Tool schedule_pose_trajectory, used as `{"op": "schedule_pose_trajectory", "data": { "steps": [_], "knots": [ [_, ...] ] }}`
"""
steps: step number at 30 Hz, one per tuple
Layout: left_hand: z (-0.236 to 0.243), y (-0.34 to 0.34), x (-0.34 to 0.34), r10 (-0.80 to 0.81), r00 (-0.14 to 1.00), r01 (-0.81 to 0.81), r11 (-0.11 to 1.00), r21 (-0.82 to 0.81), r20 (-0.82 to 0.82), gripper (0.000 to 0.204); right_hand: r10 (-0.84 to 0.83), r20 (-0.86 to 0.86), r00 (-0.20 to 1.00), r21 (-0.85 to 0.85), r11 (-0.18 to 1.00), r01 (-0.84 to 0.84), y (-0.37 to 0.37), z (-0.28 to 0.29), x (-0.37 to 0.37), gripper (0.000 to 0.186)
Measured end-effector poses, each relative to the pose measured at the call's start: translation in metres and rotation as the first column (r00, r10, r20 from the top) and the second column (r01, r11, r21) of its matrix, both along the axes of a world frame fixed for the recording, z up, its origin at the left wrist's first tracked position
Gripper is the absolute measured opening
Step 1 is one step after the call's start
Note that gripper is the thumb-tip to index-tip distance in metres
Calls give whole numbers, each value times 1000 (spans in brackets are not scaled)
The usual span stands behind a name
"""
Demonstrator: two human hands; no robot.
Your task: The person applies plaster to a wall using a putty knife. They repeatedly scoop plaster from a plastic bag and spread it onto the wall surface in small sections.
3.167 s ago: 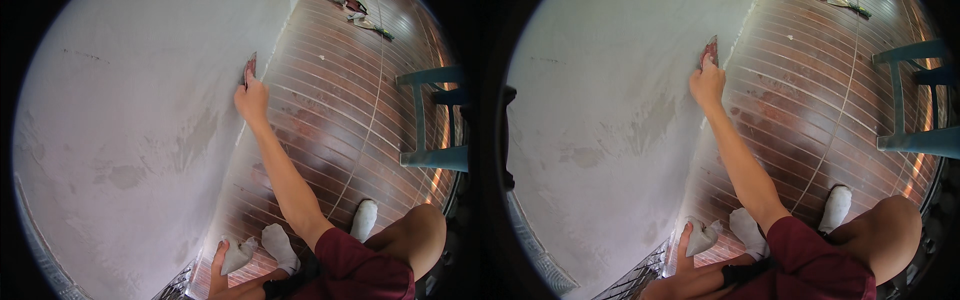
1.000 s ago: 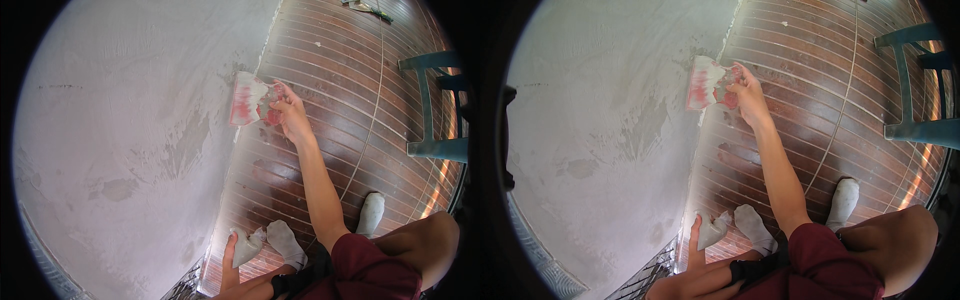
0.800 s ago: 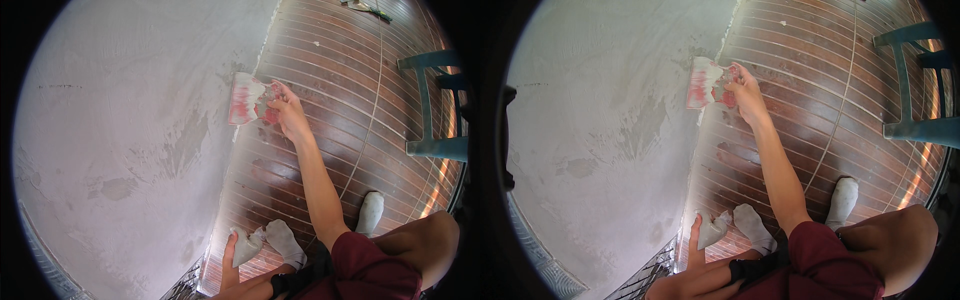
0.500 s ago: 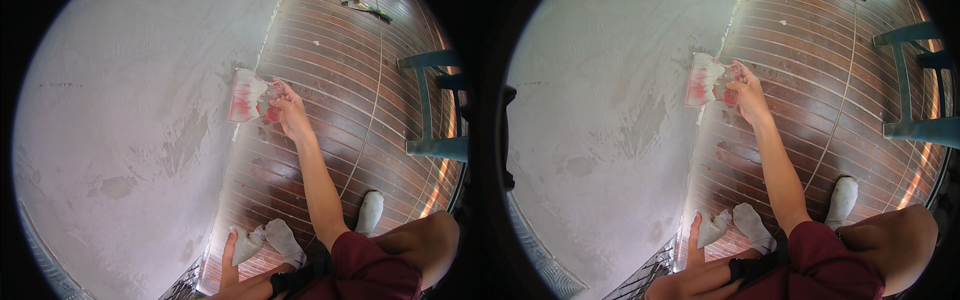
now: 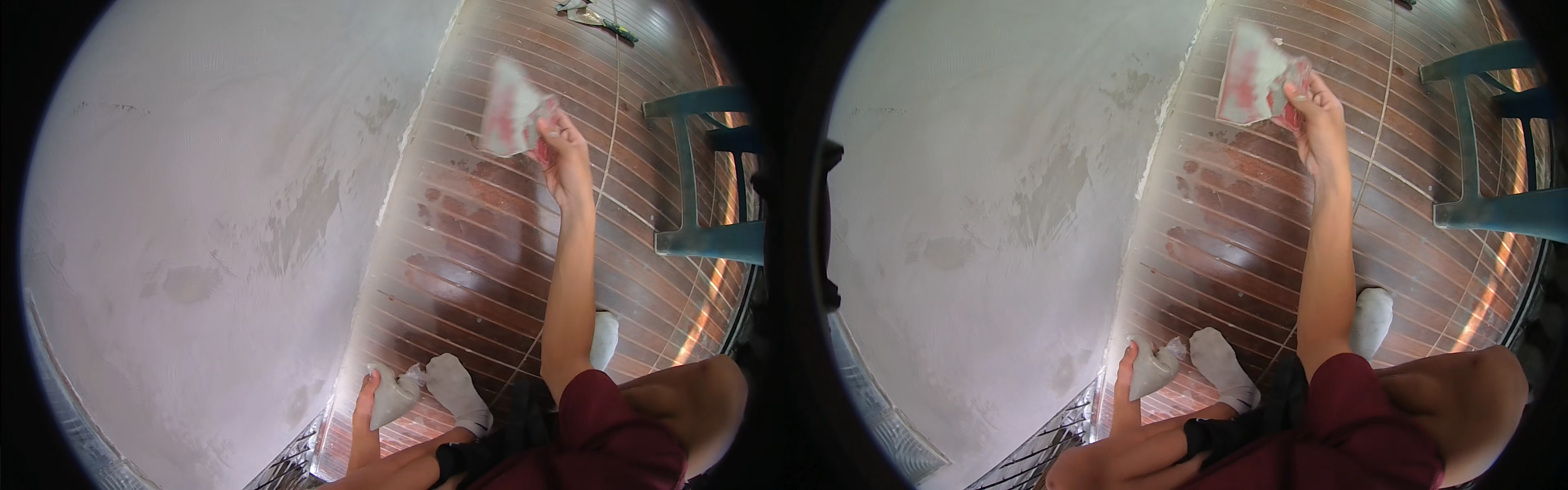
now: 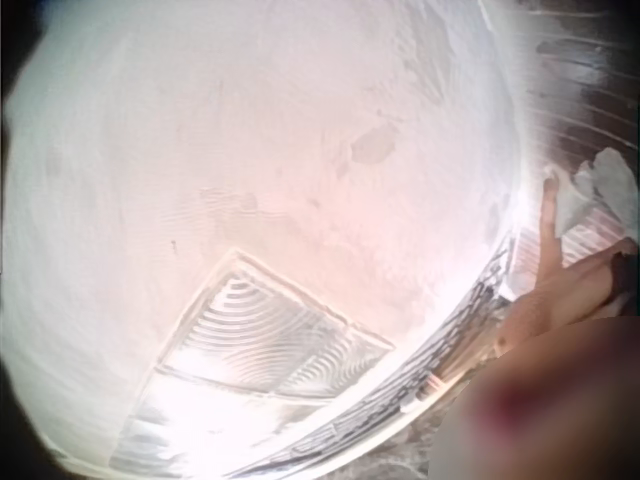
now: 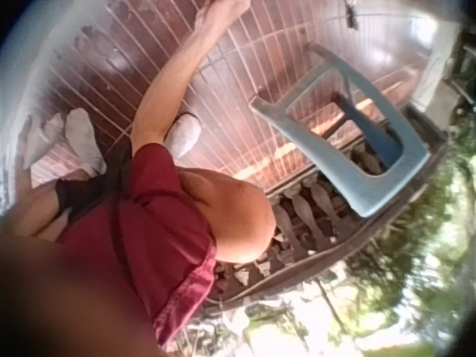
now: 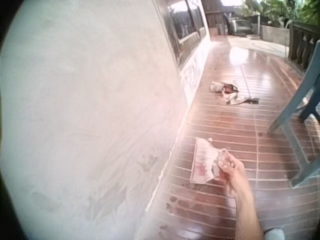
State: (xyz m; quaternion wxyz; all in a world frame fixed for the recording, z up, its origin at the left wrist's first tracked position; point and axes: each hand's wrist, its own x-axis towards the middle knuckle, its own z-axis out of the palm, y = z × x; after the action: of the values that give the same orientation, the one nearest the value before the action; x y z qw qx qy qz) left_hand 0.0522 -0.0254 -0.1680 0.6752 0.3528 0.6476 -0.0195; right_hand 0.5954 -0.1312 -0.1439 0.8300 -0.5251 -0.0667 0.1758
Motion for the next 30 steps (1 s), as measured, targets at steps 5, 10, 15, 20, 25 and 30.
{"op": "schedule_pose_trajectory", "data": {
  "steps": [5,10,15,20,25,30],
  "knots": [
    [0,5,5,11,1000,-11,1000,5,29,60,-226,-68,972,-420,890,177,-20,-10,3,48],
    [13,8,14,-3,1000,3,998,55,14,60,-161,-43,986,21,987,162,-35,-6,4,36],
    [26,4,28,-12,999,9,997,82,33,62,-57,64,996,-817,570,85,-38,-27,1,47],
    [24,4,30,15,999,-16,999,29,33,66,65,499,864,-759,515,399,-47,-39,-13,53],
    [17,7,19,-47,999,47,998,32,-4,68,-209,440,874,-564,693,449,-50,-34,-11,56],
    [12,10,18,-34,999,35,998,53,-4,64,-2,651,759,-700,387,601,-58,-26,4,57]
  ]
}}
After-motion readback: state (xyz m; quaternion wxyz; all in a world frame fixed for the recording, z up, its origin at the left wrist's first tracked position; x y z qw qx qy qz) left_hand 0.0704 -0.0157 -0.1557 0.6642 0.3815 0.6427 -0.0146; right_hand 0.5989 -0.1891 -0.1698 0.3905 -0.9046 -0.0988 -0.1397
